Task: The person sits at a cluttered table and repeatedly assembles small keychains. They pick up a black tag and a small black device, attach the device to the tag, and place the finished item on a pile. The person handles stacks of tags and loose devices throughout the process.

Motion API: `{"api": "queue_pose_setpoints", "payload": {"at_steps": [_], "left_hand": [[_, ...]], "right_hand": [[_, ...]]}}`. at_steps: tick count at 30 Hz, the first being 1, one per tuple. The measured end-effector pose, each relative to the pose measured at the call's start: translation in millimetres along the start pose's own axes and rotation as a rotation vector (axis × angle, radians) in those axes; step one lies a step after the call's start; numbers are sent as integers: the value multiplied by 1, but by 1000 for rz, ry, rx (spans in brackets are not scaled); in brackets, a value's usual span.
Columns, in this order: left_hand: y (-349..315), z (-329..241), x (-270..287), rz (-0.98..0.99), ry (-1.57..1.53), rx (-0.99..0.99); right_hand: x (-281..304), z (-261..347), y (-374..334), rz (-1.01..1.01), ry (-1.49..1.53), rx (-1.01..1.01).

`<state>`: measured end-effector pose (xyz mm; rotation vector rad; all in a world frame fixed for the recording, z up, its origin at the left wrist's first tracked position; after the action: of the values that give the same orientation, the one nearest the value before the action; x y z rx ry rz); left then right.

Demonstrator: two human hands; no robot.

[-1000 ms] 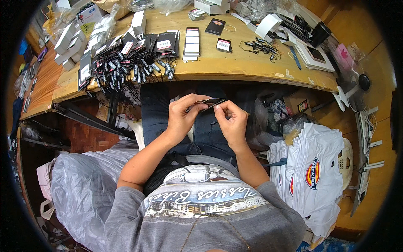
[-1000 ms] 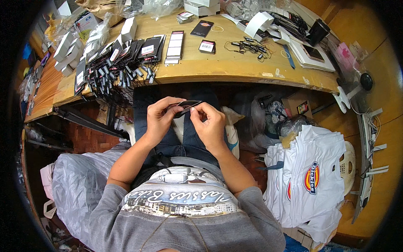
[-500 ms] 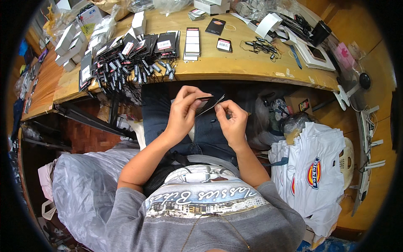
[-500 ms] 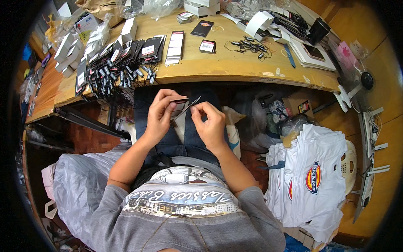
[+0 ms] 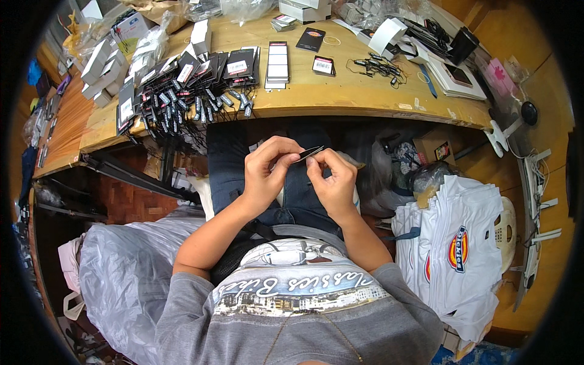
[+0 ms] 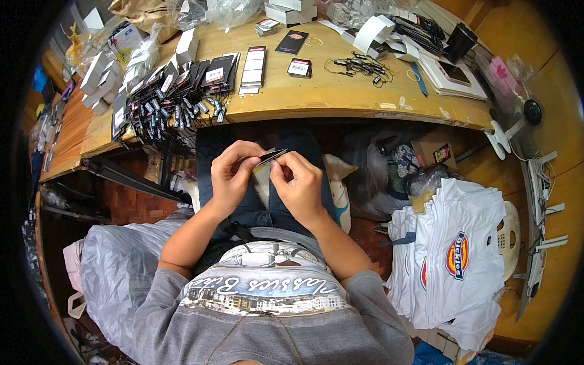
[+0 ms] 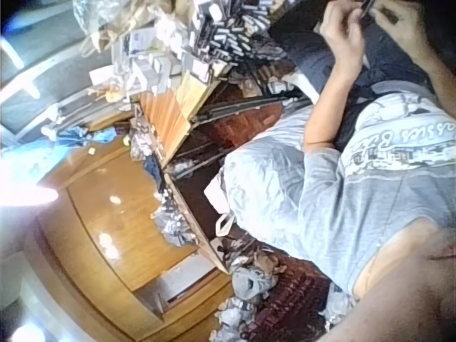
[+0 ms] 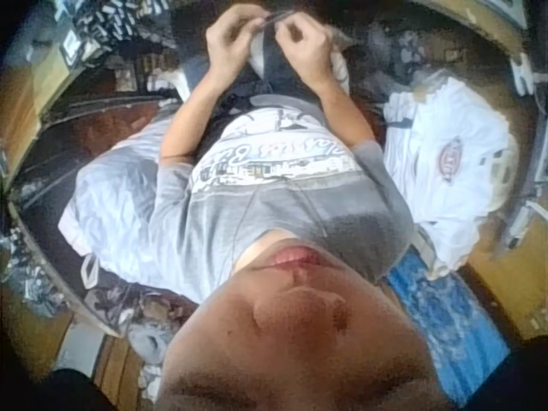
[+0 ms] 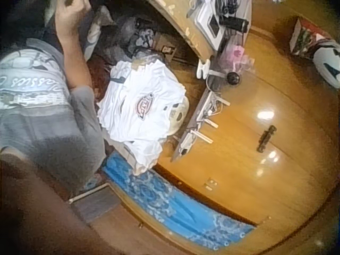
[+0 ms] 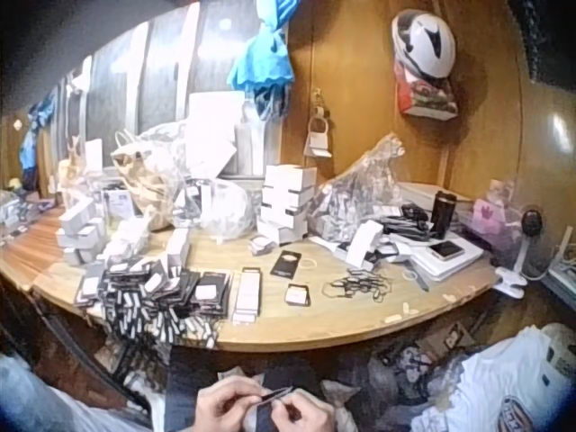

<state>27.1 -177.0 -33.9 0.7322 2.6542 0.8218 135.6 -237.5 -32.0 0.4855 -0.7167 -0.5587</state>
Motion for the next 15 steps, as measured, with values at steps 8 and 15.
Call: {"api": "queue_pose_setpoints", "payload": {"at_steps": [8, 15], "left_hand": [[-6, -33, -14, 108, 270, -348], [-4, -25, -12, 187, 236, -264]], "right_hand": [[-9, -12, -8, 46, 185, -113], [-3, 5, -3, 4, 27, 51]]}}
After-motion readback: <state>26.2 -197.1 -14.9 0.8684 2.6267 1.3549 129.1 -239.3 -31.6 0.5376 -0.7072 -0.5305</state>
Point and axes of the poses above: each hand's wrist, its own y-axis towards the middle knuckle, its own x-axis out of the back of the hand, z = x × y, the point moved 9 cm from there along y, towards the middle knuckle, and after that the axes turned 14 degrees about -y, right-handed, at the moved point
